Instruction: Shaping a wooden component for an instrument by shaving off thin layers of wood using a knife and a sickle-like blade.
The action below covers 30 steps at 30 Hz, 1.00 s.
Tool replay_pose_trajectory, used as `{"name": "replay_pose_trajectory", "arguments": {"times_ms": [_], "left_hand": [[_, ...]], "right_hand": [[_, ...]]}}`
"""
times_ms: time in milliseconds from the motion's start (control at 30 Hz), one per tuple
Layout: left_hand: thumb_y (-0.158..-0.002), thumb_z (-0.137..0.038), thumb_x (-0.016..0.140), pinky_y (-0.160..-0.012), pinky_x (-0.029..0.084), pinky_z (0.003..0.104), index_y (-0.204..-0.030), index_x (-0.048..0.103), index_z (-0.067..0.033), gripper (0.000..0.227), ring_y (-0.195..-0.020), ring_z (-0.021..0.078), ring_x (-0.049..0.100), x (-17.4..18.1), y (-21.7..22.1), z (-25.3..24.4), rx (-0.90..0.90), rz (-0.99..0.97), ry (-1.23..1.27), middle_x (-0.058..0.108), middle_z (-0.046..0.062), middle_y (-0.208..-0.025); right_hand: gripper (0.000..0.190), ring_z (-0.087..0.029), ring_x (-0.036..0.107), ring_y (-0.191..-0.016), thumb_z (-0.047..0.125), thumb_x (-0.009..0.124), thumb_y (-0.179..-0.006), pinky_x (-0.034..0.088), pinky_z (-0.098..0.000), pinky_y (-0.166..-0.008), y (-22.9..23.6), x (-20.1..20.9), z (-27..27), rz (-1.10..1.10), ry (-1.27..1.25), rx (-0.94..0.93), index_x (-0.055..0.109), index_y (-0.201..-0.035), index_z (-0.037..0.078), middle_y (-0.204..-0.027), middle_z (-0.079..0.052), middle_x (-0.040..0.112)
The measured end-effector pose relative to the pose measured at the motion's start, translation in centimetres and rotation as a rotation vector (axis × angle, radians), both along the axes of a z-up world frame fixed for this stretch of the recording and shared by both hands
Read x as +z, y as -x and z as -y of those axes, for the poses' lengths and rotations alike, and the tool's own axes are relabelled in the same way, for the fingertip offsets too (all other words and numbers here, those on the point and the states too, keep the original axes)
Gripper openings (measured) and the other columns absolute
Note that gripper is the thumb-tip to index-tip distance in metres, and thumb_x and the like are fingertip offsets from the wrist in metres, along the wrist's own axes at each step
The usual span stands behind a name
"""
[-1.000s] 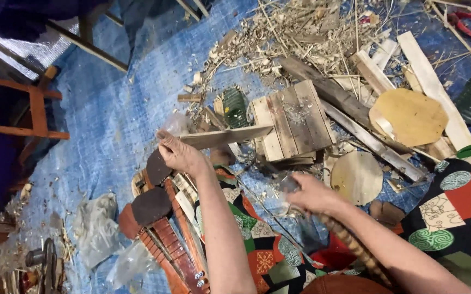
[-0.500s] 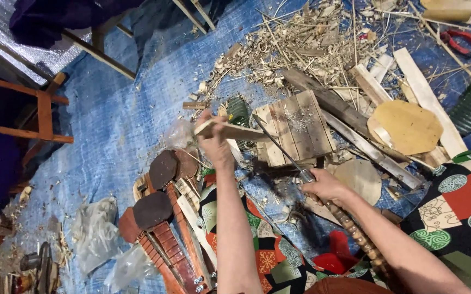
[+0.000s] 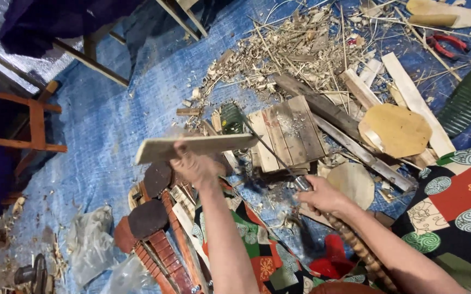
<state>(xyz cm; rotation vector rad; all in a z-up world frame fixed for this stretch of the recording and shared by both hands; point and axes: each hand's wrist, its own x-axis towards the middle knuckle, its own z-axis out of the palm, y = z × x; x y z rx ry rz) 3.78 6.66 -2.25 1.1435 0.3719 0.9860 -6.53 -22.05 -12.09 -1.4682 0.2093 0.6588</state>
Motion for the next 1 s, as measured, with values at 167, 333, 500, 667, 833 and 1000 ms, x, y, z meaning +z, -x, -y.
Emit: {"name": "replay_pose_trajectory", "arguments": {"times_ms": [167,333,500,667,833,1000], "left_hand": [[-0.099,-0.04,0.064,-0.095,0.054,0.025,-0.119,0.061,-0.0019,0.043,-0.099,0.0081,0.053,-1.0,1.4,-2.9,0.079,-0.022,-0.028,0.067,0.013,-0.107],[-0.109,-0.027,0.051,-0.106,0.049,0.029,-0.122,0.054,0.0152,0.044,-0.114,0.0225,0.054,1.1,2.4,-2.2,0.078,0.315,0.015,0.063,0.027,-0.112],[-0.109,-0.013,0.052,-0.11,0.048,0.02,-0.12,0.049,0.0071,0.024,-0.116,0.0054,0.056,3.8,5.5,-0.2,-0.064,0.112,-0.017,0.059,0.008,-0.11],[-0.093,-0.031,0.078,-0.095,0.059,0.044,-0.109,0.068,-0.0096,0.029,-0.101,0.0269,0.068,-1.2,2.6,-4.9,-0.086,0.48,0.318,0.072,0.014,-0.106],[-0.097,-0.032,0.07,-0.093,0.058,0.039,-0.11,0.07,-0.0081,0.027,-0.099,0.0238,0.068,0.7,3.5,-3.9,-0.13,0.633,0.403,0.073,0.013,-0.108],[-0.092,-0.034,0.077,-0.093,0.062,0.039,-0.107,0.071,-0.0068,0.032,-0.089,0.0226,0.068,4.2,4.8,-3.3,-0.032,0.373,0.312,0.071,0.009,-0.096]], "right_hand": [[0.023,-0.021,0.053,-0.033,0.004,0.078,-0.079,0.042,-0.0291,-0.027,2.3,3.8,-1.9,-0.022,-0.007,0.129,0.067,-0.099,-0.001,-0.049,-0.017,0.058],[0.026,-0.021,0.053,-0.034,0.004,0.082,-0.078,0.043,-0.0299,-0.028,1.4,1.8,-1.4,-0.022,-0.014,0.102,0.068,-0.1,-0.001,-0.052,-0.018,0.06],[0.03,-0.021,0.057,-0.038,0.005,0.078,-0.084,0.046,-0.0312,-0.032,2.6,2.3,-2.4,-0.062,0.033,0.195,0.067,-0.111,-0.001,-0.053,-0.016,0.062],[0.023,-0.022,0.056,-0.037,0.001,0.078,-0.082,0.044,-0.0303,-0.03,1.7,0.7,-1.9,-0.042,0.0,0.133,0.067,-0.101,-0.003,-0.055,-0.016,0.059],[0.022,-0.025,0.056,-0.036,0.0,0.076,-0.08,0.044,-0.0328,-0.028,0.3,-0.6,-0.1,-0.016,0.093,0.007,0.064,-0.098,-0.005,-0.052,-0.018,0.055],[0.023,-0.029,0.058,-0.036,0.001,0.076,-0.08,0.045,-0.0352,-0.029,0.1,1.0,1.0,0.01,0.14,-0.034,0.066,-0.099,-0.007,-0.05,-0.022,0.055]]}}
